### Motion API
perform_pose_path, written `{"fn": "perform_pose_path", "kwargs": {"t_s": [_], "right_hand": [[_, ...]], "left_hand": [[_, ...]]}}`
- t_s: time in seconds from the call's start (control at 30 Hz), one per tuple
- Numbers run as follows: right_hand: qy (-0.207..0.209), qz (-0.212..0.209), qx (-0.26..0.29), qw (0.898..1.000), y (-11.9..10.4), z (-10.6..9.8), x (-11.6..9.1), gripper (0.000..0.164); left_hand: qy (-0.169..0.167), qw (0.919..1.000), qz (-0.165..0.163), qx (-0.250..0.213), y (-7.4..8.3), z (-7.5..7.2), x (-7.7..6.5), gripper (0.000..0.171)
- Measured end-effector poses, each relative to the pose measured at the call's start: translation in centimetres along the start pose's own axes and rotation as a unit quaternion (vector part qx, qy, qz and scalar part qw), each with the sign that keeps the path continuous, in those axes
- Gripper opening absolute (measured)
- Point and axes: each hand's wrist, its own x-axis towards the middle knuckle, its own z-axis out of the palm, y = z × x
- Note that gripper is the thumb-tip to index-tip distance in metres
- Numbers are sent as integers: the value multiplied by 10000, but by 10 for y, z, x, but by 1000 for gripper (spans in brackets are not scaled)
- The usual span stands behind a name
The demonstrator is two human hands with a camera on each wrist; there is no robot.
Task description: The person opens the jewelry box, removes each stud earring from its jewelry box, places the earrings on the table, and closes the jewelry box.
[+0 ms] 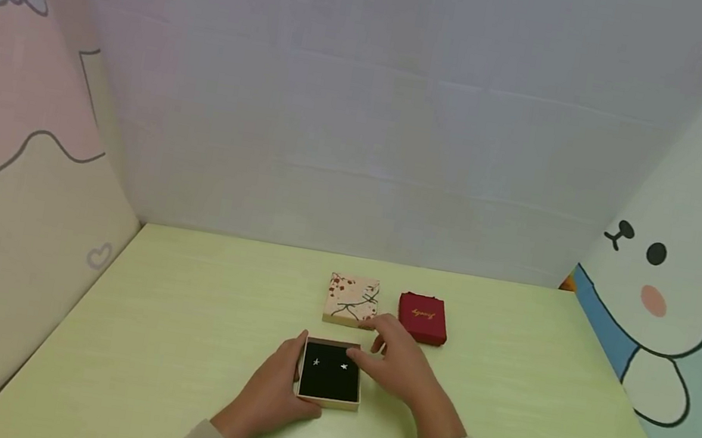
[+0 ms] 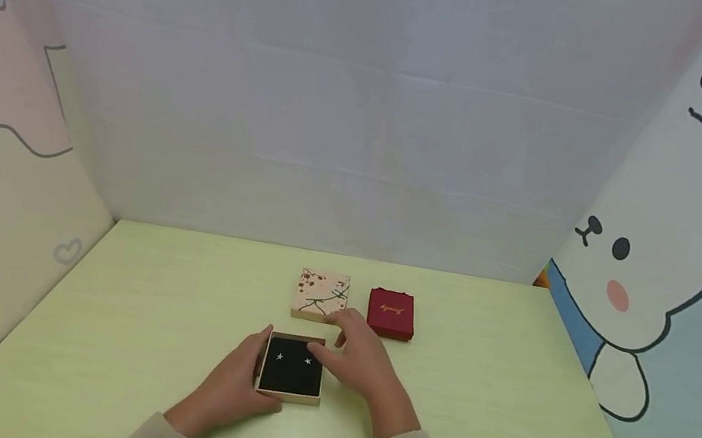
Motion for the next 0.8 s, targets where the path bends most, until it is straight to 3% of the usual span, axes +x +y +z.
{"fn": "perform_pose_path", "kwargs": {"t_s": [0.23,0.8], "right_hand": [[39,-264,71,9996,5,10,-9,44],[249,-350,234,9988,14,29,-13,31]], "left_hand": [[-5,10000,27,16,1,-1,-1,127],[42,10000,45,31,3,-2,-2,125]]}}
